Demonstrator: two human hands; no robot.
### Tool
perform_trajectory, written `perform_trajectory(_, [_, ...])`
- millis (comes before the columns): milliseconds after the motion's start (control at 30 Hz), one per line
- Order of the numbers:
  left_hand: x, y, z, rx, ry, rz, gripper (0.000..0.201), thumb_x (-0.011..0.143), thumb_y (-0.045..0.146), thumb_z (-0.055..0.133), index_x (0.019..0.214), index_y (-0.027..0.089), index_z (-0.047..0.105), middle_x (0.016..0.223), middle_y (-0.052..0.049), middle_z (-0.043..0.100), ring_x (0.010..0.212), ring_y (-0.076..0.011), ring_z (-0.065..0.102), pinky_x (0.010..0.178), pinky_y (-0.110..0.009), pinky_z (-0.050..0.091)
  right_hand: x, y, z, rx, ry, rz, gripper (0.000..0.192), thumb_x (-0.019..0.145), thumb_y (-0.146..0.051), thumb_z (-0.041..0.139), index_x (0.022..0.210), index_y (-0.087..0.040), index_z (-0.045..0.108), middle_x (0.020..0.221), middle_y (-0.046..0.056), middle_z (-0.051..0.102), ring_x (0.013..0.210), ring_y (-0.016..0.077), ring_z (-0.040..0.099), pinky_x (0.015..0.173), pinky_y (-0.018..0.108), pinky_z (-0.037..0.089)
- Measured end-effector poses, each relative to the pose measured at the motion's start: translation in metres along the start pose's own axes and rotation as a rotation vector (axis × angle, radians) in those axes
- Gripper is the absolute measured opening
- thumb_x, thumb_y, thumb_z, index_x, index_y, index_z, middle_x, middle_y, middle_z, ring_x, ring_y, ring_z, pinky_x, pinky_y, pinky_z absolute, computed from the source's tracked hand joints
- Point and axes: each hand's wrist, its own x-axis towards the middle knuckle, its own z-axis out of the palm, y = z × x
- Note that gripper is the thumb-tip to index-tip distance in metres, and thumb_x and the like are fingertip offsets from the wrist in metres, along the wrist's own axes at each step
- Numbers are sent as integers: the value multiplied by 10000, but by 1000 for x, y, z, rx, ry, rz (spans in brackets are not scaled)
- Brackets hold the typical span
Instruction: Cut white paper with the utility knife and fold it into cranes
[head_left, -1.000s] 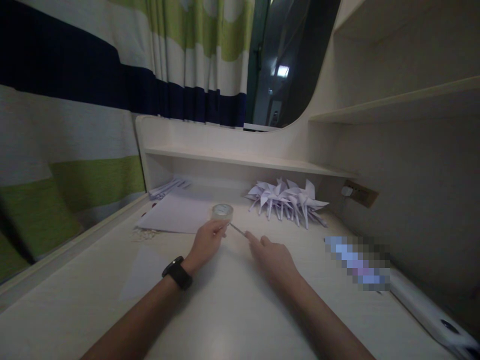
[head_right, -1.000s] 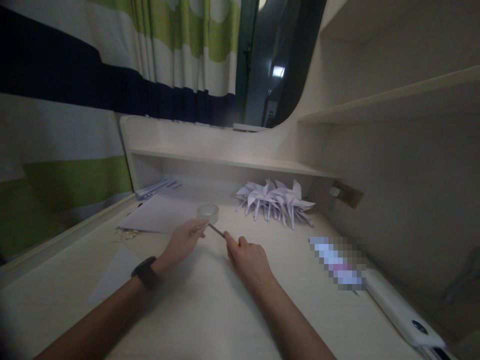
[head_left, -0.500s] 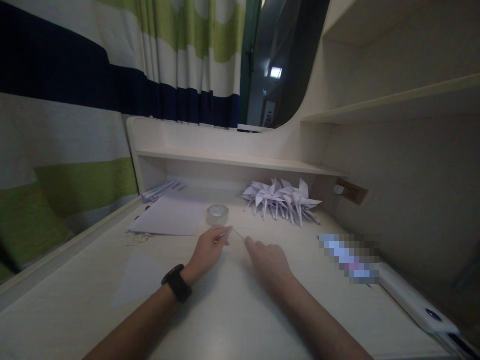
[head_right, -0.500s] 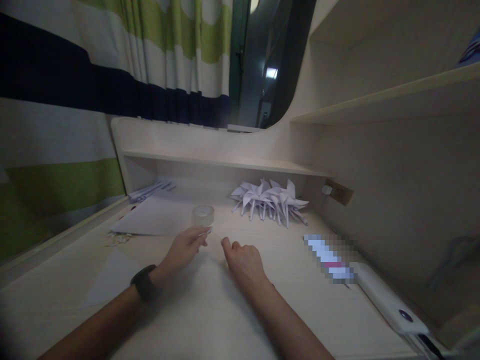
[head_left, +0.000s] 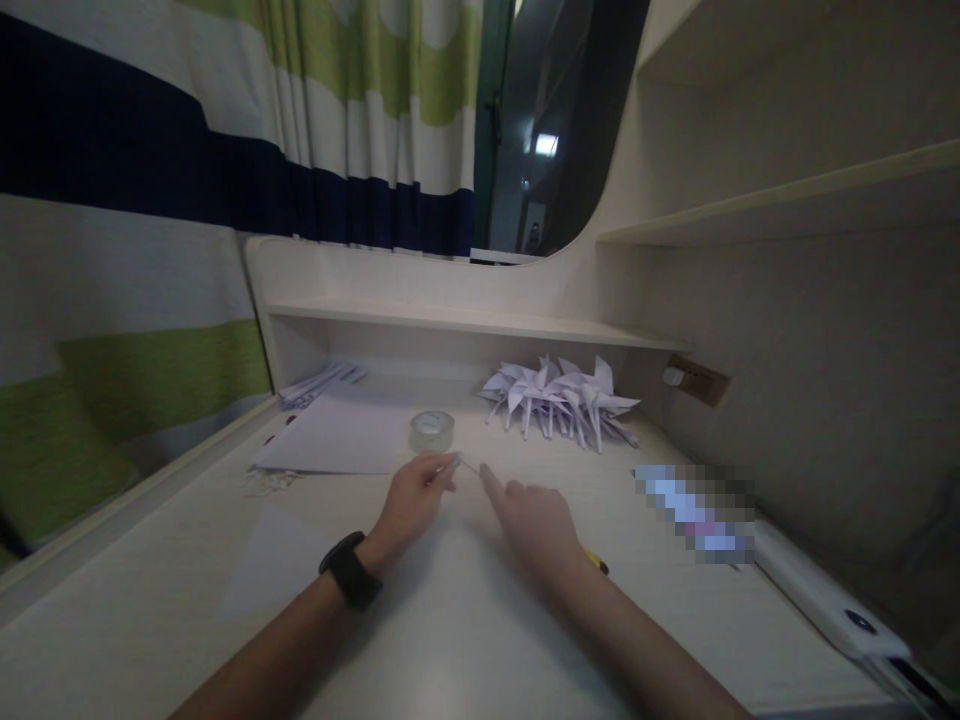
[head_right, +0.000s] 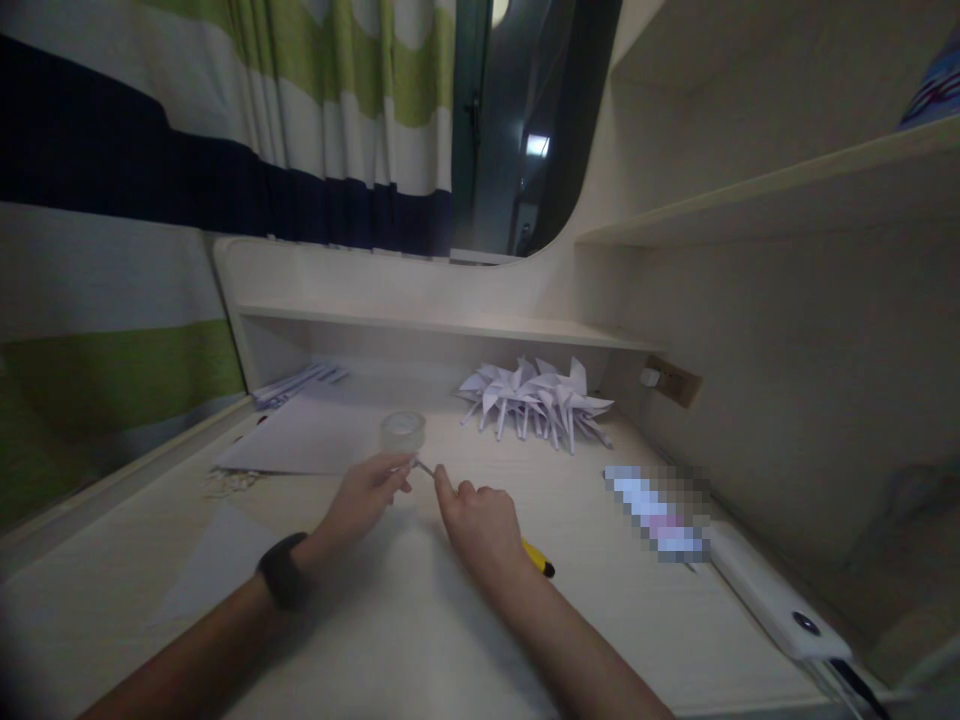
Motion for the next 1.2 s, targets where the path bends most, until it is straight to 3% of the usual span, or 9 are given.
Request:
perform_trajectory(233, [3,3,-5,-131,-19,-190,409,776,381,587,1031,78,692,662,-82,697,517,-155,588,463,-238,418,3,1,-5,-56,64,-75,466,932,-172,371,1393,-214,315,822,124,646,711,245,660,564,329,500])
perform_trajectory(467, [2,6,-6,-298,-56,-207,348,760,377,617,970,115,706,867,-108,718,688,-172,636,499,-223,428,2,13,-14,-63,40,-101,506,926,-173,389,1413,-233,265,836,119,661,734,230,665,597,310,495])
perform_trajectory(700, [2,11,-6,-184,16,-169,305,744,365,630,913,132,730,722,-71,718,611,-170,627,488,-234,452,3,14,-15,-23,-17,-123,540,891,-134,411,1411,-194,277,863,136,690,685,221,671,584,307,492])
perform_trajectory(933, [2,7,-5,-105,43,-105,275,779,375,609,916,171,733,793,-60,735,708,-195,664,549,-252,494,3,7,-16,72,-10,-39,414,935,-226,349,1347,-229,379,729,83,701,639,214,679,558,265,468])
perform_trajectory(1200, [1,12,-4,-75,73,-111,245,755,368,625,856,173,734,845,-66,741,734,-212,675,615,-287,520,0,5,-9,-48,-23,-93,532,890,-133,411,1403,-184,281,832,144,691,669,227,681,569,293,495])
